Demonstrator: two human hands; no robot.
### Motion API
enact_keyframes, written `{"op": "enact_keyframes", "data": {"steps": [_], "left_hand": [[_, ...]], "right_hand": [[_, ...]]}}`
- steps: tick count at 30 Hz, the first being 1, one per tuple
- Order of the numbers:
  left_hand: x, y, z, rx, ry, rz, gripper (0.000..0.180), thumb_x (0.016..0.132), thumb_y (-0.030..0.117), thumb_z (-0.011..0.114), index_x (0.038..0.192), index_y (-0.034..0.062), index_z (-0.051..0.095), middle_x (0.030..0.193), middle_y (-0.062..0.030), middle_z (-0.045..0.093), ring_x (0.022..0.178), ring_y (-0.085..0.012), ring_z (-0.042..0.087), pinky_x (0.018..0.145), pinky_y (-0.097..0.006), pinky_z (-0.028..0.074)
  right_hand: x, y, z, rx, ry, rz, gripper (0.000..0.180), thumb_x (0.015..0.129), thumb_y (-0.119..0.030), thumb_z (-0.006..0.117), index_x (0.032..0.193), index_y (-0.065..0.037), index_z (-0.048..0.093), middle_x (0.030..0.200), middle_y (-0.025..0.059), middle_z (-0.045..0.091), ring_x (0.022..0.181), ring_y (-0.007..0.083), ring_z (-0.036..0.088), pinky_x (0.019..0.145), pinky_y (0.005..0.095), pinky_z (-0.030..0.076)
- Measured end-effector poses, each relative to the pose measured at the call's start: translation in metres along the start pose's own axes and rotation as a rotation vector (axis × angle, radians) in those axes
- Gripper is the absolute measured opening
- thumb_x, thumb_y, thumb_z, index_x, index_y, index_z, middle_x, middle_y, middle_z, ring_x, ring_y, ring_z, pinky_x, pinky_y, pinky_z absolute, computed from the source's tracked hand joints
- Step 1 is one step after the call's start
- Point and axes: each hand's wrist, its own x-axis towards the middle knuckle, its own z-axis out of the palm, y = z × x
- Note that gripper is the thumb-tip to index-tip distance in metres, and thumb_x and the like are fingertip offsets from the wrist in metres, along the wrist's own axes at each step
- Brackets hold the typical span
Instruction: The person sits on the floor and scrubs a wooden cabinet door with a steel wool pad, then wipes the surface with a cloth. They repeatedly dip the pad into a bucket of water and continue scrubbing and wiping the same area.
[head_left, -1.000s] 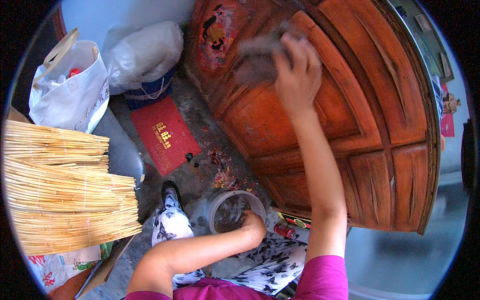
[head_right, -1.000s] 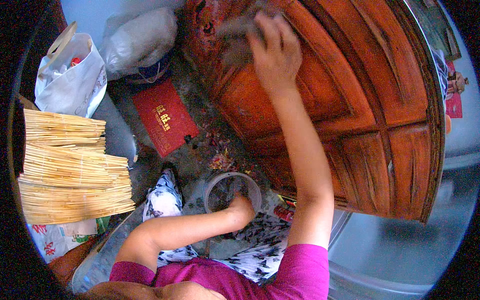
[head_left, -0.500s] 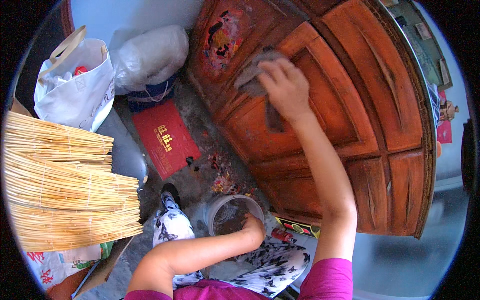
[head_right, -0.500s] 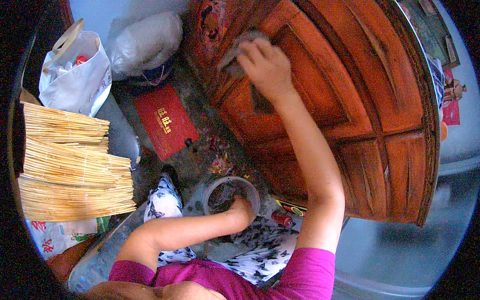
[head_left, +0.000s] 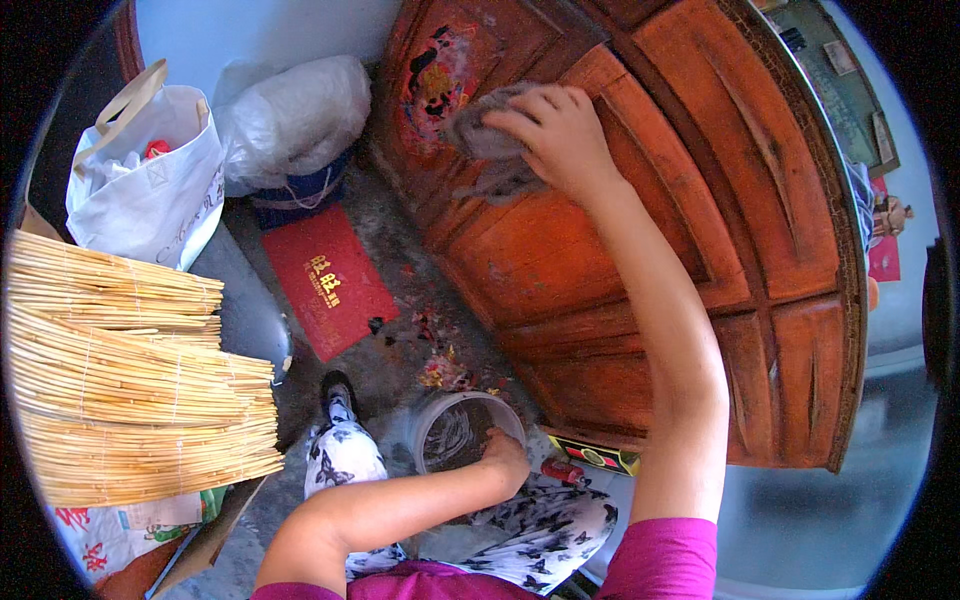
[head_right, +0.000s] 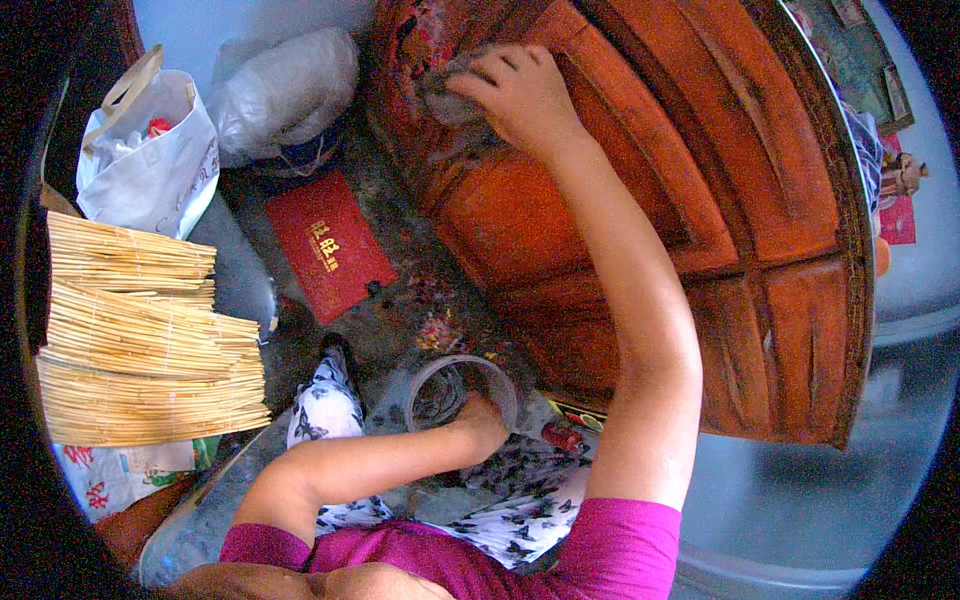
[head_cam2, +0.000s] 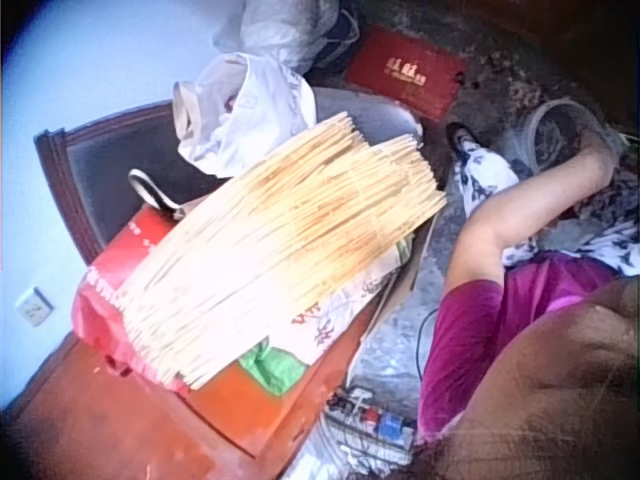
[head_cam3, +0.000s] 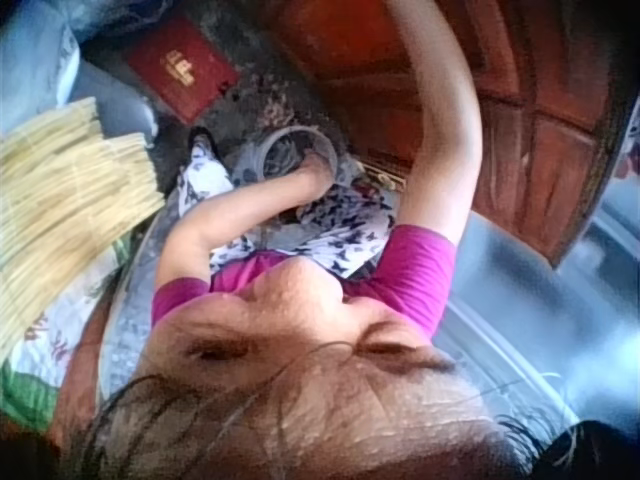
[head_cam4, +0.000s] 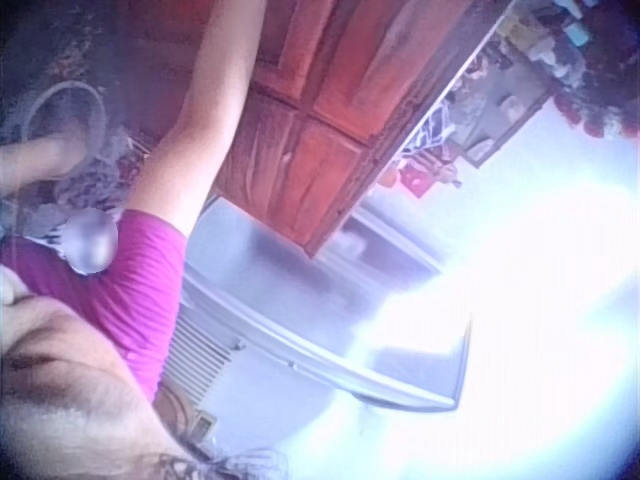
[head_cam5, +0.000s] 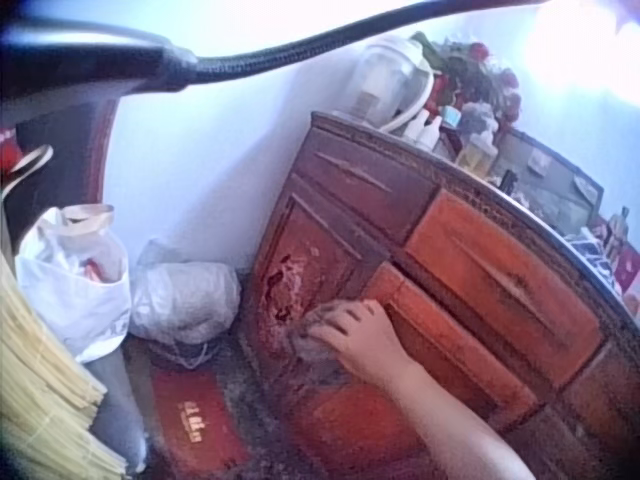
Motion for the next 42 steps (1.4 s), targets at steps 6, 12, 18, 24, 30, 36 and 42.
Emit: {"op": "enact_keyframes", "data": {"steps": [6,12,18,24,30,36,42], "left_hand": [[0.002,0.002,0.002,-0.025,-0.02,-0.021,0.035,0.084,0.016,0.065,0.117,0.009,0.071,0.123,-0.0122,0.067,0.111,-0.0325,0.064,0.089,-0.057,0.044],[0.002,-0.001,-0.013,-0.109,-0.066,0.018,0.036,0.086,0.017,0.064,0.121,0.0095,0.07,0.126,-0.0119,0.066,0.113,-0.0322,0.063,0.093,-0.059,0.043],[0.006,0.001,-0.004,-0.063,-0.039,0.022,0.035,0.087,0.016,0.062,0.12,0.0088,0.07,0.125,-0.0118,0.066,0.112,-0.0321,0.063,0.093,-0.062,0.043],[-0.017,-0.002,-0.022,0.013,0.01,0.053,0.035,0.087,0.018,0.059,0.118,0.007,0.07,0.121,-0.0132,0.068,0.111,-0.0337,0.064,0.09,-0.061,0.046],[-0.016,-0.003,-0.017,-0.034,0.016,0.114,0.033,0.086,0.016,0.06,0.115,0.0075,0.072,0.119,-0.0136,0.068,0.109,-0.0334,0.065,0.087,-0.059,0.048],[-0.007,0.0,-0.01,-0.02,-0.03,0.066,0.033,0.085,0.016,0.062,0.115,0.0078,0.072,0.121,-0.0146,0.068,0.108,-0.0337,0.065,0.087,-0.056,0.049],[-0.018,0.001,-0.024,-0.001,-0.003,0.109,0.032,0.084,0.014,0.062,0.114,0.0074,0.073,0.122,-0.0138,0.068,0.11,-0.0346,0.064,0.087,-0.057,0.049]], "right_hand": [[-0.016,0.0,-0.046,0.098,-0.211,-0.157,0.038,0.072,-0.005,0.065,0.107,-0.018,0.063,0.116,0.0006,0.061,0.109,0.0272,0.057,0.084,0.0412,0.052],[-0.018,-0.012,-0.114,0.016,-0.504,0.141,0.046,0.067,-0.003,0.069,0.11,-0.016,0.065,0.107,0.0046,0.062,0.093,0.0273,0.063,0.078,0.0395,0.054],[0.034,-0.002,-0.094,-0.344,0.072,0.019,0.032,0.074,-0.01,0.064,0.104,-0.017,0.07,0.107,0.0055,0.063,0.099,0.0244,0.062,0.073,0.0365,0.053],[0.025,-0.043,0.015,0.127,-0.661,0.115,0.027,0.079,-0.014,0.06,0.102,-0.023,0.071,0.092,0.0032,0.057,0.095,0.0249,0.06,0.076,0.0373,0.054],[0.032,-0.038,-0.001,-0.138,-0.07,-0.103,0.019,0.078,-0.018,0.06,0.092,-0.023,0.072,0.116,-0.0019,0.058,0.105,0.0203,0.055,0.077,0.0325,0.051],[0.04,-0.002,-0.035,-0.432,0.027,0.188,0.019,0.073,-0.023,0.067,0.091,-0.018,0.07,0.113,-0.001,0.057,0.099,0.0221,0.054,0.072,0.0331,0.051],[-0.008,-0.021,-0.01,-0.374,-0.127,0.085,0.013,0.073,-0.018,0.067,0.085,-0.018,0.071,0.107,-0.0005,0.057,0.096,0.0213,0.055,0.061,0.0299,0.052]]}}
